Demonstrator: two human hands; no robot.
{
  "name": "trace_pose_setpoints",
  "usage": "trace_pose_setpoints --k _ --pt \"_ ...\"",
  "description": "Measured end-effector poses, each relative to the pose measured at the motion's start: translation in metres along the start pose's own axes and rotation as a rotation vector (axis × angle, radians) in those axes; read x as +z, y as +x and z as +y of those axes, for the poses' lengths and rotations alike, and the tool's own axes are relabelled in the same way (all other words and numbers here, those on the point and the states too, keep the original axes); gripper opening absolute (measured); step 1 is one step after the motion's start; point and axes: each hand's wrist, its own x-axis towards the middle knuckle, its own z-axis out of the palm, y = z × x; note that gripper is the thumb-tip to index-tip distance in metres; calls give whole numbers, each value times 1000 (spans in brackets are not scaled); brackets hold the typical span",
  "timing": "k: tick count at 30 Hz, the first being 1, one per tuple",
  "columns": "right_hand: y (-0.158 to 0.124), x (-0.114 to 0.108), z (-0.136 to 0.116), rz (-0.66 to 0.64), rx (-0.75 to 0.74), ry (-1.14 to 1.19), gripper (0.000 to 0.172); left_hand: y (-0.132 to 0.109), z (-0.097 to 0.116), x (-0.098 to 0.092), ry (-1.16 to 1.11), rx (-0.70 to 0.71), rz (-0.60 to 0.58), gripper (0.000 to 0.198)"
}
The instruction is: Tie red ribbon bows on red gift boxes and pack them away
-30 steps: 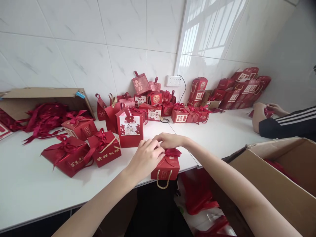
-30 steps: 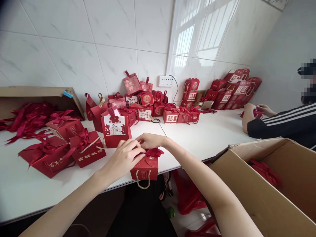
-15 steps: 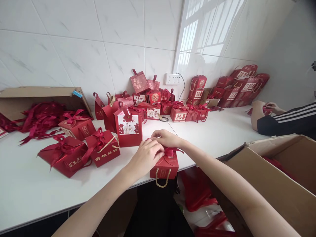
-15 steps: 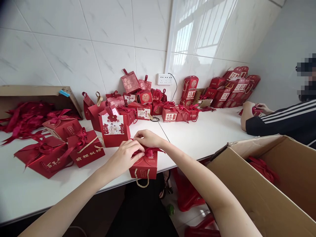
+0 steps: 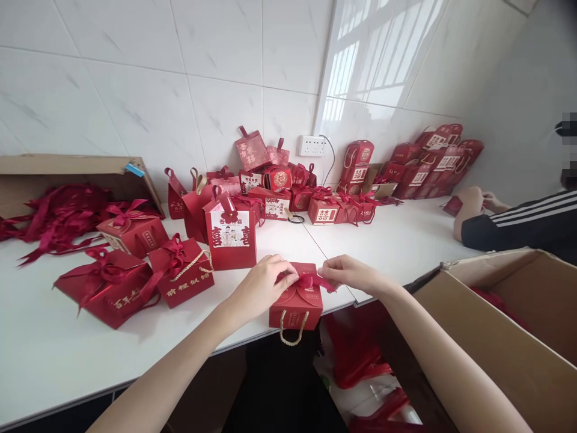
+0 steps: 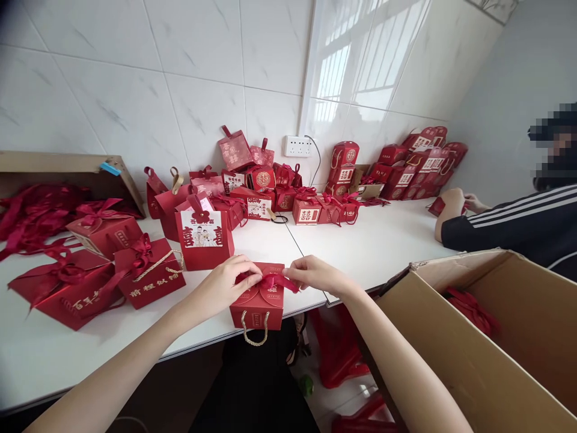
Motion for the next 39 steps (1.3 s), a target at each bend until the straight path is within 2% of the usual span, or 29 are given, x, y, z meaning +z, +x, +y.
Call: trace_pose_setpoints --k 3,5,7,9,11,12,15,18,22,24,26,27,28,30,32,35,39 --pt "8 -1 -3 102 -69 50 51 1 -1 1 -13 13 11 16" --pt "13 -3 -7 115 -67 57 54 1 -2 2 -22 21 17 14" --pt "14 -4 -9 52 -7 40 59 0 -3 2 -23 24 26 14" --pt "11 -6 -10 -87 55 -4 61 0 -3 2 -22 32 34 14" --pt "6 -8 -11 -195 37 -68 56 0 -2 2 -22 43 34 15" --pt "5 -10 -10 -202 2 -97 53 0 -2 1 -22 48 30 16" --pt "10 -14 -11 -57 -103 -132 43 0 -2 1 -17 57 12 17" --pt "30 -13 -10 76 -178 -110 38 0 -3 1 -20 54 8 14" --pt "54 -2 -7 191 -195 -200 28 1 -4 2 -44 25 27 9" --pt "52 5 -5 377 -202 -282 22 1 -3 2 -46 27 25 9" --pt "38 12 -6 617 -195 -313 23 0 -3 1 -59 20 23 10" --pt "29 16 -7 685 -180 -313 25 -1 -3 0 -68 8 34 11" --pt "18 21 -9 694 -159 -313 31 -2 -3 0 -75 -11 59 14" --pt "-2 31 -14 580 -131 -317 43 -7 -5 -2 -67 -69 139 22" --pt "-16 42 -19 468 -127 -313 47 -13 -7 -4 -48 -162 188 28" --pt "-20 53 -22 434 -130 -266 45 -20 -10 -6 -96 -279 113 30" --pt "-12 52 -14 372 -174 -73 38 -21 -13 -6 -268 -262 4 34"
